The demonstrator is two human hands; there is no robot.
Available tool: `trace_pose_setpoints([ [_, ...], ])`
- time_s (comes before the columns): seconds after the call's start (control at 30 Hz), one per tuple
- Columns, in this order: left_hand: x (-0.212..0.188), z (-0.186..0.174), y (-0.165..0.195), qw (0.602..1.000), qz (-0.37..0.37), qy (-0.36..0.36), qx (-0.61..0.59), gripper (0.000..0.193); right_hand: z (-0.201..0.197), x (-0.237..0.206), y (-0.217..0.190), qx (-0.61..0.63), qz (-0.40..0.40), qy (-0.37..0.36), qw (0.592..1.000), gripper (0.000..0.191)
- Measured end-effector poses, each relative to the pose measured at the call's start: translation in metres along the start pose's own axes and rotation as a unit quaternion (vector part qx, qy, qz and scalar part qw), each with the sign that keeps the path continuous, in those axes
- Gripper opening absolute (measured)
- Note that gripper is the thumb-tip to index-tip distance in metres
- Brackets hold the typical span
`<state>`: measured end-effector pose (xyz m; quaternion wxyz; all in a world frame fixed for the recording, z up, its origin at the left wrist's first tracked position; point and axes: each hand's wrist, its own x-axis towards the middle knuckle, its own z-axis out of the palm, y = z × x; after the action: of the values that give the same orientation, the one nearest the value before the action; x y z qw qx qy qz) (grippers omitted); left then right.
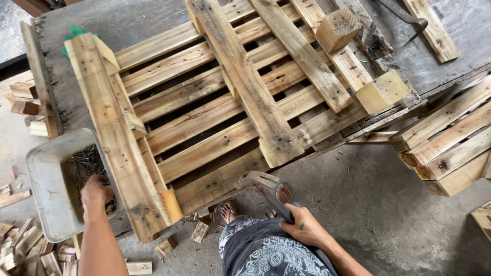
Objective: The person hammers nails into wooden planks to assemble a wooden pallet. They repeatedly pick nails from a container and drive them into the wood using a hammer, securing the planks together.
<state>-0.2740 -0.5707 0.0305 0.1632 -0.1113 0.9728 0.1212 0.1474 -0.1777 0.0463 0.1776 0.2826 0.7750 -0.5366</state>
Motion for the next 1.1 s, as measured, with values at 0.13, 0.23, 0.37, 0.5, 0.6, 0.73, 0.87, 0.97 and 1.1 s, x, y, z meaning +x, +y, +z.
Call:
trace_pose_setpoints([
  [0.13,-0.017,0.0,0.003,0.992,-0.055,0.09,-0.062,0.027,-0.047,-0.014,0.019,-0.012,-0.061,0.009,0.998,0.021],
  [0.23,-0.027,-0.004,0.006,0.981,-0.092,0.121,-0.117,0.022,-0.072,-0.017,0.033,0.015,-0.102,0.018,0.995,0.02],
  [0.37,-0.03,-0.014,-0.002,0.978,-0.011,0.208,-0.02,0.023,-0.087,-0.009,0.057,0.068,-0.022,0.025,0.997,0.02],
  [0.5,-0.023,-0.017,-0.018,0.971,-0.146,0.091,-0.165,0.028,-0.084,0.006,0.089,0.11,0.077,0.061,0.989,0.021],
  [0.6,-0.015,-0.021,-0.033,0.979,-0.084,0.116,-0.145,0.03,-0.074,0.021,0.11,0.111,0.061,0.126,0.984,0.025],
  [0.73,-0.011,-0.026,-0.043,0.985,-0.061,0.111,-0.118,0.032,-0.058,0.042,0.126,0.097,0.096,0.164,0.977,0.024],
  [0.87,-0.007,-0.019,-0.056,0.924,-0.133,0.071,-0.35,0.036,-0.041,0.053,0.135,0.155,0.102,0.188,0.965,0.029],
  [0.97,0.005,-0.007,-0.07,0.705,-0.096,0.075,-0.699,0.026,-0.03,0.053,0.142,0.221,0.159,0.218,0.937,0.027],
  [1.1,0.019,0.005,-0.087,0.405,-0.068,0.009,-0.912,0.024,-0.019,0.053,0.149,0.23,0.101,0.249,0.935,0.029],
])
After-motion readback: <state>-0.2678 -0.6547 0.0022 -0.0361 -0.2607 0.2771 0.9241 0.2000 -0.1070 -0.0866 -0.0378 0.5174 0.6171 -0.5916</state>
